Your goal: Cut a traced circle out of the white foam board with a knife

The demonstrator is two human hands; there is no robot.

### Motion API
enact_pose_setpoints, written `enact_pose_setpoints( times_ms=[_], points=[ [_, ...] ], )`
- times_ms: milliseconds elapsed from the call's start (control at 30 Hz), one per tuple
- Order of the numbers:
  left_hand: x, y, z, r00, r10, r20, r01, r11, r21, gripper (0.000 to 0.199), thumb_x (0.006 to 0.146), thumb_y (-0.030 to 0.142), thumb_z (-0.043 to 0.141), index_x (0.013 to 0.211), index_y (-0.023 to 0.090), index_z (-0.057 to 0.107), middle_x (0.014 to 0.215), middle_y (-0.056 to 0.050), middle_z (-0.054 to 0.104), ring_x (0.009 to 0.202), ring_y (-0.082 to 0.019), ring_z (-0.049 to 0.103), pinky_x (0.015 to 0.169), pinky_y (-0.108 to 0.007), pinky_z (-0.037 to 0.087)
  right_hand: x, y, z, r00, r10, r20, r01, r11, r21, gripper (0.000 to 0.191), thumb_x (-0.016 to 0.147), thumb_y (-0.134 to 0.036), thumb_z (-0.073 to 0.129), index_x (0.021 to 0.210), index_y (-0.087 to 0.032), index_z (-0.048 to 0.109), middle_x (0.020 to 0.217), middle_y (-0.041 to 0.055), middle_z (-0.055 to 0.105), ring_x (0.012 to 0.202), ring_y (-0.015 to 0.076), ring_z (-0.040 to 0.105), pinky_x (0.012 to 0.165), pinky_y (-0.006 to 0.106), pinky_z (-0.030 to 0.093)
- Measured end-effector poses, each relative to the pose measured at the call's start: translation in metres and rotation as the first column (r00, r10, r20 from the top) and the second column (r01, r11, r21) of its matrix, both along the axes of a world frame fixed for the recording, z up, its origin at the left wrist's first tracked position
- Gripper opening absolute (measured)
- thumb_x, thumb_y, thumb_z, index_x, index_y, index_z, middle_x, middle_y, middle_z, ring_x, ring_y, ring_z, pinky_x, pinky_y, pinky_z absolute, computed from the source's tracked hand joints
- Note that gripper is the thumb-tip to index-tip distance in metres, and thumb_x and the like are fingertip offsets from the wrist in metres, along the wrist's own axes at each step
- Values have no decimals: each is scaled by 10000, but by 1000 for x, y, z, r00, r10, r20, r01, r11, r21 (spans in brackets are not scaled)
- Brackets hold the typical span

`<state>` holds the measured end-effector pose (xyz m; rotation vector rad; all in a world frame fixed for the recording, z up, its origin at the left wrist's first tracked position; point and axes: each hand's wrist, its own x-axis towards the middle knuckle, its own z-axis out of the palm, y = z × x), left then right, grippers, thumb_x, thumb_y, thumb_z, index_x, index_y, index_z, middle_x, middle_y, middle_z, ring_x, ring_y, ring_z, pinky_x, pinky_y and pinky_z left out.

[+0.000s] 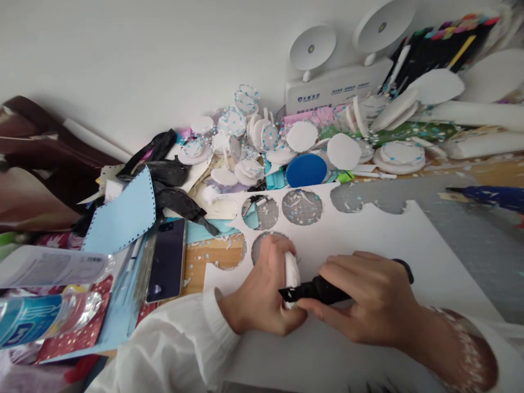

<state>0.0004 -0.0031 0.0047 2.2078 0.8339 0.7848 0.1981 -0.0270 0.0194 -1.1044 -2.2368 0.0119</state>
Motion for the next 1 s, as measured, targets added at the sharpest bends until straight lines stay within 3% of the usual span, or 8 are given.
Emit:
enact_pose_setpoints(
  times_ms=[500, 733, 867, 1000],
  points=[
    [0, 0, 0, 1000, -24, 8, 24, 999, 35, 637, 558, 221, 581, 1123, 209, 287, 1021, -61, 330, 961, -260, 394, 834, -465, 389, 0, 3, 0, 1000, -7, -12, 6, 1000, -24, 426, 874, -496, 571, 579, -193, 528, 497, -17, 506, 444, 135, 462, 518, 304, 287],
    [-1, -1, 3, 999, -23, -25, 22, 999, -37, 696, 509, 177, 565, 1145, 211, 281, 1046, -65, 317, 988, -269, 399, 845, -467, 398, 20, 11, -1, 988, -143, -49, 144, 989, 13, 439, 908, -528, 512, 646, -180, 563, 496, 0, 534, 440, 145, 507, 481, 286, 308],
    [-1, 0, 4, 1000, -16, -5, 16, 999, -42, 676, 509, 183, 572, 1126, 220, 298, 1041, -60, 334, 972, -259, 405, 839, -464, 402, 16, 11, -2, 989, -148, -15, 148, 989, -2, 442, 906, -551, 486, 646, -199, 544, 491, -6, 534, 437, 153, 513, 481, 291, 328],
    [-6, 1, 5, 998, -6, 55, 12, 994, -108, 650, 540, 196, 574, 1144, 219, 334, 1026, -59, 376, 947, -241, 431, 812, -441, 424, 15, 13, -4, 972, -234, -38, 233, 972, -24, 386, 867, -552, 541, 712, -198, 557, 564, 8, 606, 496, 171, 589, 517, 289, 378]
  ],
)
